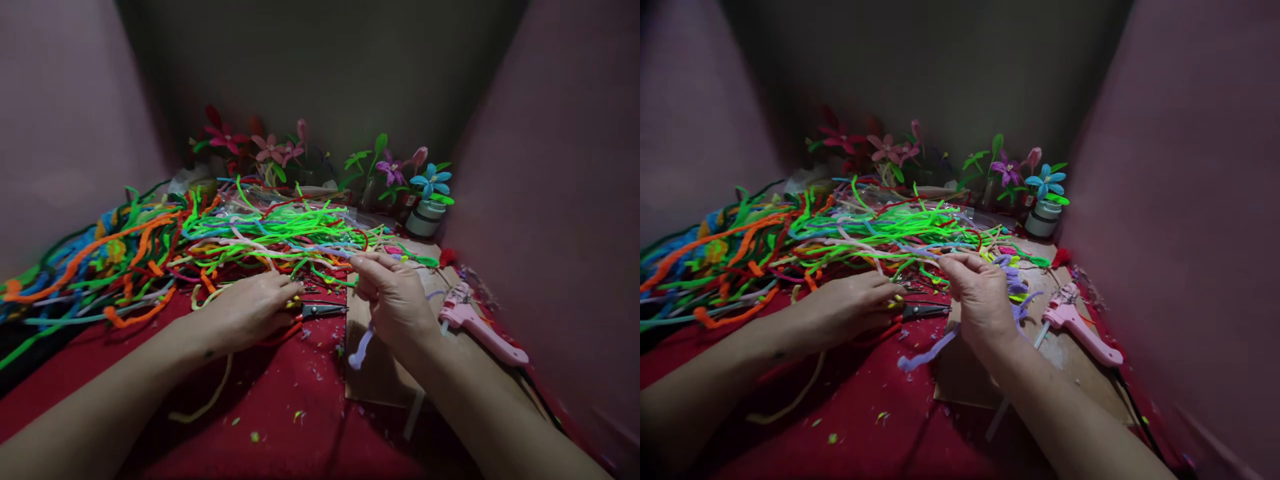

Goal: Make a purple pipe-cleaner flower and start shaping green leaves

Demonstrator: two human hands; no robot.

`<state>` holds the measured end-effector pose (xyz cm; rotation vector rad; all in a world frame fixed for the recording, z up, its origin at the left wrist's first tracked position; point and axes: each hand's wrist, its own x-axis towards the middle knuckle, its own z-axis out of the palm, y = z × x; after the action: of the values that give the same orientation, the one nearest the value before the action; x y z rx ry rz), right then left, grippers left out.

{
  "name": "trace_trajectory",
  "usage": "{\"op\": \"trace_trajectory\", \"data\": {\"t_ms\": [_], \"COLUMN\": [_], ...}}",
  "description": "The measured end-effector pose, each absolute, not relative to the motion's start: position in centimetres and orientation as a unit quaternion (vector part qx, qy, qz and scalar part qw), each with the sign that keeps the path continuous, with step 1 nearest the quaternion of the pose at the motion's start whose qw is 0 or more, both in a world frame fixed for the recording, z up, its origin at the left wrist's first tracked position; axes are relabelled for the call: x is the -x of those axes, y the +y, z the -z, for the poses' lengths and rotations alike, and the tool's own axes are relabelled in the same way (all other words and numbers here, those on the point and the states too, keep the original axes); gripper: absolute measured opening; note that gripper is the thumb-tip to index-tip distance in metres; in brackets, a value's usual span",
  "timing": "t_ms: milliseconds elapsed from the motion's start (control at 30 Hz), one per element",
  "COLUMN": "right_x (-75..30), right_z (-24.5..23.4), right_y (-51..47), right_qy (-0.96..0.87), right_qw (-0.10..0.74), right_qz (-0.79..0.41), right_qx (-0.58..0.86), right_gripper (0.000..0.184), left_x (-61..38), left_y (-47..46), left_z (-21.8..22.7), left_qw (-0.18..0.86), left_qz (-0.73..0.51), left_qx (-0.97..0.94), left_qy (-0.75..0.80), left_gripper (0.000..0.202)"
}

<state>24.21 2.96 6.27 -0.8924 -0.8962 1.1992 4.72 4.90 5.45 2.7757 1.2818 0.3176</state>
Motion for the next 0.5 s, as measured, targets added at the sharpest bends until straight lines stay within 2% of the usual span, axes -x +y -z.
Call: {"op": "trace_trajectory", "data": {"t_ms": [200,267,367,500], "right_x": [-22.4,-21.9,-21.5,-21.3], "right_z": [-5.4,-5.2,-5.0,-5.1], "right_y": [1.6,1.2,0.8,0.7], "right_qy": [-0.356,-0.348,-0.361,-0.389], "right_qw": [0.559,0.546,0.52,0.473], "right_qz": [-0.66,-0.674,-0.676,-0.686], "right_qx": [0.354,0.355,0.378,0.392], "right_gripper": [0.012,0.012,0.012,0.014], "left_x": [-6.2,-6.7,-7.1,-7.2], "left_y": [3.8,3.1,2.4,2.4], "left_z": [-5.9,-5.9,-6.1,-6.4], "left_qw": [0.458,0.492,0.471,0.458], "left_qz": [-0.334,-0.384,-0.433,-0.453], "left_qx": [-0.722,-0.676,-0.652,-0.628], "left_qy": [0.397,0.393,0.407,0.436], "left_gripper": [0.035,0.029,0.018,0.021]}}
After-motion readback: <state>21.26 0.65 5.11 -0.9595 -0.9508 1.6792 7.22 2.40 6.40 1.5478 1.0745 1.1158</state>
